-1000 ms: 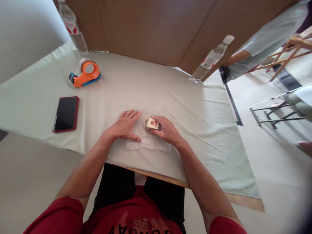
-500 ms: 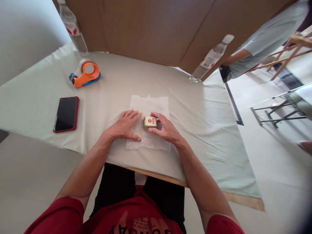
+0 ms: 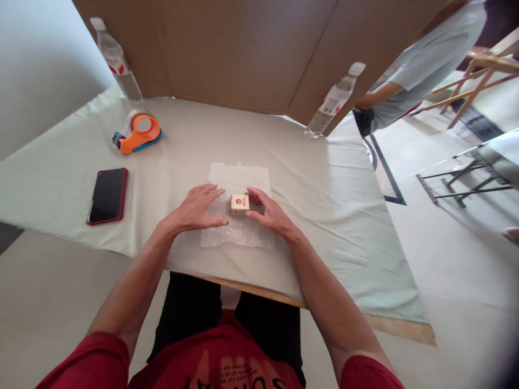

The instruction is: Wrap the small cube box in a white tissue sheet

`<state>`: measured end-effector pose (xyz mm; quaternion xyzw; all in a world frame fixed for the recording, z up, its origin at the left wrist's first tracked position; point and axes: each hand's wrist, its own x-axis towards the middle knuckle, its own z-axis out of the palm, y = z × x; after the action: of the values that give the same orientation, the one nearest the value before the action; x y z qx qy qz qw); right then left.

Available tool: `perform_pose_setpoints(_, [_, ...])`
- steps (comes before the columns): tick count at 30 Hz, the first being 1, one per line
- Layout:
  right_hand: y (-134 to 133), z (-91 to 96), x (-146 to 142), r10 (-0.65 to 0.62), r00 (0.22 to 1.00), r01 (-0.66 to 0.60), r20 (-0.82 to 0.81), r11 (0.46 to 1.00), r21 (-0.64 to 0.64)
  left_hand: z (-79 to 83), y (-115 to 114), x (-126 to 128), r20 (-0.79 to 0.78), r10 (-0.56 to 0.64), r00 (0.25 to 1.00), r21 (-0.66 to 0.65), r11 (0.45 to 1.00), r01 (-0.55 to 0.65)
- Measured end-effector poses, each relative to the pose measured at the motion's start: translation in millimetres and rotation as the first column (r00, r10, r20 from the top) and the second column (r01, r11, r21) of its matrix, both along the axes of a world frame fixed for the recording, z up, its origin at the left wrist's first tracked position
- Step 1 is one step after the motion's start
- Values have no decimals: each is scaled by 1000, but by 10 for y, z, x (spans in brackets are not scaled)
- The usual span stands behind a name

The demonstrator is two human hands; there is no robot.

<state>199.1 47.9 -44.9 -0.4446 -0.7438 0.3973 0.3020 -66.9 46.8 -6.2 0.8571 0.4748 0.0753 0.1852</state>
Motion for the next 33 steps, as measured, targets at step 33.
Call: perform_pose_setpoints(33, [54,391,-38,-42,999,44,-17,991,124,78,-116,416,450,225,864,-23,970,-241])
